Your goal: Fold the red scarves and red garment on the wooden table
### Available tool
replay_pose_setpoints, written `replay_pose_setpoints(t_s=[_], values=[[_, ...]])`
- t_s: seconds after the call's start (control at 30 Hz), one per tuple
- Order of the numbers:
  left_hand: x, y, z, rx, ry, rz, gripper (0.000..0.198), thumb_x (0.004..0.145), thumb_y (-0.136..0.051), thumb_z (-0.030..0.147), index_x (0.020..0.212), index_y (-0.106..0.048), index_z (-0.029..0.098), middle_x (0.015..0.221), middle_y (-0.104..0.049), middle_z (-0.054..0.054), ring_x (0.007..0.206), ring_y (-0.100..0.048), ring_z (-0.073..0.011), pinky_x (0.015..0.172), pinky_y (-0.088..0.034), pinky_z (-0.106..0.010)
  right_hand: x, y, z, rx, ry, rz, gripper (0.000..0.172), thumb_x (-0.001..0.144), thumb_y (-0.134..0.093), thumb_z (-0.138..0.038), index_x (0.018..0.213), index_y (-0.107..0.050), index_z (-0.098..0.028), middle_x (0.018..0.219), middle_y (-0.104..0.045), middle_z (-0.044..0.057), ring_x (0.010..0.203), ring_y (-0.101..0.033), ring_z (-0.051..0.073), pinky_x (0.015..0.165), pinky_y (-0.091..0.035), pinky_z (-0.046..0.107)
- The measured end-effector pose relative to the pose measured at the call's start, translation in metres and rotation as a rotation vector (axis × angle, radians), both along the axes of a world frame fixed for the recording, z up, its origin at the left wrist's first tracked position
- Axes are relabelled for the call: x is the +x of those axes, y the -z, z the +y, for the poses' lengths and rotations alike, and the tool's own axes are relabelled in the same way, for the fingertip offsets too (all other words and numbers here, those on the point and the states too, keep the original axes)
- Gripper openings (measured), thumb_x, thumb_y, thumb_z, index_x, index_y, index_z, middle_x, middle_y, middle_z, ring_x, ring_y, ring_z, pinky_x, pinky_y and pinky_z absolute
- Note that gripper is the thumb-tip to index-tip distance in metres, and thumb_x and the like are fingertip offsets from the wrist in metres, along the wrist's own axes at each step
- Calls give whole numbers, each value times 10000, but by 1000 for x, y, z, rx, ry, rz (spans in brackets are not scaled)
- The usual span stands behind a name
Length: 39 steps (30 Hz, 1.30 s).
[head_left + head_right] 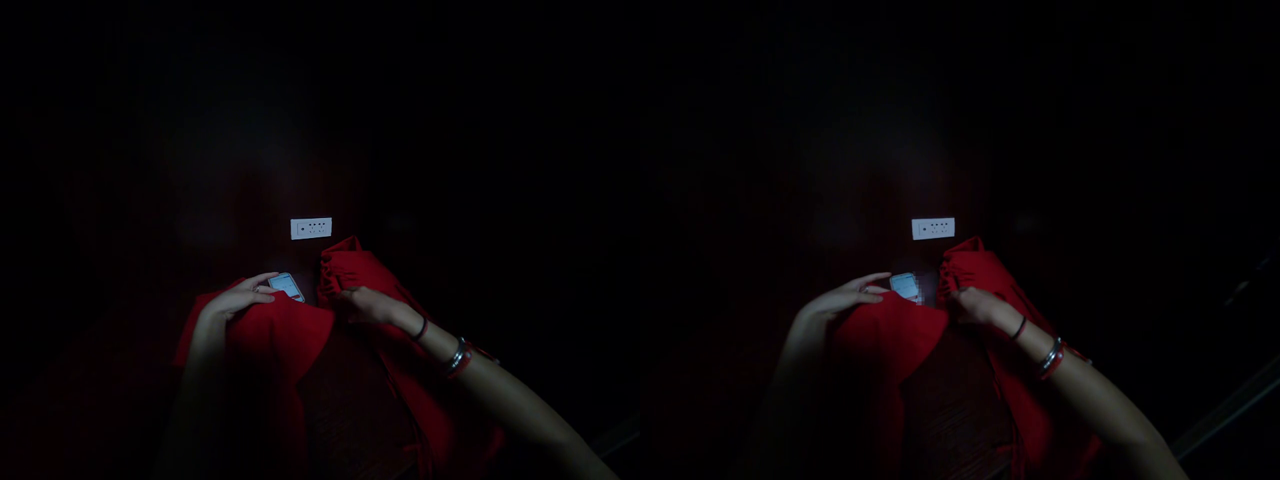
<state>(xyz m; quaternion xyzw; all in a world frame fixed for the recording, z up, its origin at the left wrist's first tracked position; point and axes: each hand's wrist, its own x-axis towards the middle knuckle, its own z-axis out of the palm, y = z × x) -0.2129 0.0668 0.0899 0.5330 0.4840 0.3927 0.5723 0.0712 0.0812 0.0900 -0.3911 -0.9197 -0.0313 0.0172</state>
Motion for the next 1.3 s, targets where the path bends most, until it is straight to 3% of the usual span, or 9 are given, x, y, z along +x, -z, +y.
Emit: replay_pose_setpoints(t_s=[0.1,0.23,0.47,0.6,0.67,0.73,0.87,1.1,1.3], values=[[0,-5,0,53,-41,-65,697,610,-642,124,1253,-378,175,1062,-614,-108,893,-606,-210,772,-485,-306,-17,34,-14,137,-96,4,699,658,-639,-289,1286,-339,-225,1227,-438,122,1033,-463,268,786,-422,385],[-7,-19,-11,220,-132,-132,639,632,-640,137,1226,-422,229,1087,-603,-84,843,-613,-152,693,-503,-228,-44,67,-8,296,-107,-24,459,804,-443,-217,1255,-363,-191,1124,-492,137,995,-461,256,821,-380,416],[-17,-26,-16,252,-400,-104,513,666,-598,129,1154,-487,242,1112,-586,-48,857,-602,-132,630,-498,-178,-59,33,32,231,48,310,262,892,-284,-246,925,-526,-153,913,-567,91,824,-529,157,726,-394,263],[-19,-15,-3,112,-472,49,442,652,-581,79,1077,-532,190,1106,-581,-85,880,-600,-169,649,-508,-210,-49,34,22,-102,147,460,270,872,-338,-308,1070,-452,-165,847,-586,48,724,-555,130,649,-425,238],[-19,-9,4,42,-484,137,433,635,-580,52,1051,-545,170,1071,-594,-97,855,-607,-181,648,-508,-226,-46,50,7,-216,92,314,531,763,-519,-392,1217,-349,-176,932,-569,68,751,-563,162,636,-444,264],[-18,-5,9,32,-499,178,433,625,-577,33,1039,-549,157,1056,-598,-103,850,-608,-183,647,-504,-225,-49,67,-9,-86,30,183,754,668,-625,-379,1301,-259,-193,1083,-497,119,873,-538,224,695,-446,323],[-15,-3,12,95,-530,167,447,612,-564,-7,1031,-550,150,1092,-575,-109,910,-588,-185,635,-492,-202,-68,80,-18,262,-59,71,525,755,-522,-247,1254,-372,-188,1078,-466,130,975,-458,264,806,-395,408],[-18,-7,5,114,-655,-108,397,652,-543,-1,998,-569,193,1113,-576,-62,967,-566,-192,624,-488,-198,-65,52,14,290,-315,-41,463,812,-450,-240,1266,-360,-242,1229,-382,121,1041,-384,246,799,-386,399],[-21,-2,1,82,-764,-95,357,613,-588,10,899,-611,223,1085,-595,-43,889,-604,-184,578,-507,-199,-72,70,20,441,-246,-44,436,832,-398,-178,1266,-356,-198,1209,-420,143,1037,-396,250,795,-376,411]])
